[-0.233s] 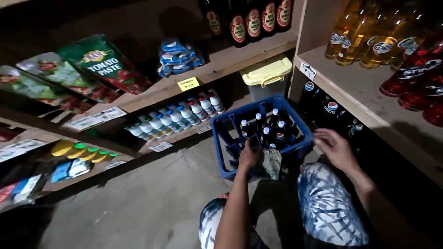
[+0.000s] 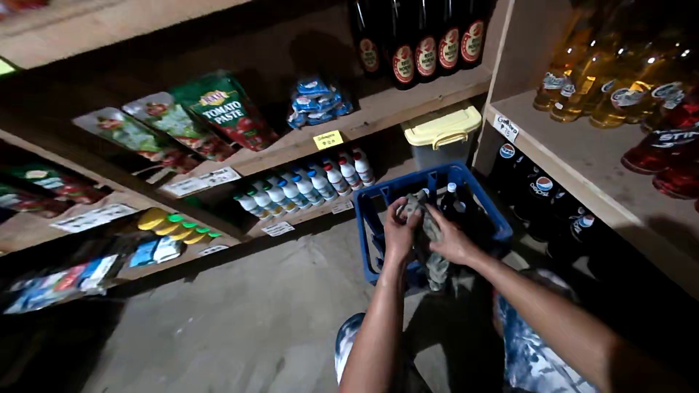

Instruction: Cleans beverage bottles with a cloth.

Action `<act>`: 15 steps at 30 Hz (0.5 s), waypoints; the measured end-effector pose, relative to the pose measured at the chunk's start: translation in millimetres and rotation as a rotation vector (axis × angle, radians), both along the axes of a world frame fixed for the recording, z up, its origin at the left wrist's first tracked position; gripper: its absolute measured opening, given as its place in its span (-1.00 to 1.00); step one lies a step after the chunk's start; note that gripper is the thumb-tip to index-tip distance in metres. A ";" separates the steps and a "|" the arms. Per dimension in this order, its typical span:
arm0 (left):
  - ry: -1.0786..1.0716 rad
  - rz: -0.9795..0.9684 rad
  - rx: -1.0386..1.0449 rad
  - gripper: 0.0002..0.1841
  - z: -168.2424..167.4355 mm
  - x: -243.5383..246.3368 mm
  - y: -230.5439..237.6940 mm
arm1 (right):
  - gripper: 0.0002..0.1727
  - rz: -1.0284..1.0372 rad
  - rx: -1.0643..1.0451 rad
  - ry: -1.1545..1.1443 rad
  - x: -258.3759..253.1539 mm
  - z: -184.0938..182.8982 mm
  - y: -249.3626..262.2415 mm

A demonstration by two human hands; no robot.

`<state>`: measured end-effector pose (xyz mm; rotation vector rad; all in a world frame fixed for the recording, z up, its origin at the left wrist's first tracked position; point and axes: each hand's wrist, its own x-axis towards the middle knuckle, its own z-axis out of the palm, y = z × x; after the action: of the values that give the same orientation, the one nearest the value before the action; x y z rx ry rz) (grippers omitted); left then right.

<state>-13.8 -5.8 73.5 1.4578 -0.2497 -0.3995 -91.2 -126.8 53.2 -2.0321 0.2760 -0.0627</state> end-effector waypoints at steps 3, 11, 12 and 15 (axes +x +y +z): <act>-0.063 -0.008 -0.021 -0.48 18.1 45.3 4.0 | -0.24 -0.210 0.040 -0.166 24.2 14.7 -35.6; -0.202 -0.215 0.907 -0.38 -123.2 146.6 -36.4 | -0.73 -0.640 0.758 -0.588 14.8 24.7 -107.7; -0.179 -0.183 0.927 -0.33 -141.0 149.4 -45.8 | -0.64 -0.666 0.906 -0.664 16.3 28.1 -110.2; -0.090 -0.009 0.786 -0.35 -186.1 158.7 -67.7 | -0.57 -0.802 1.020 -0.802 11.2 15.6 -111.9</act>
<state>144.9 -73.6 -112.7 2.2491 -0.1752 -0.4651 -80.0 -238.7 68.7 -0.6900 0.4602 -0.9908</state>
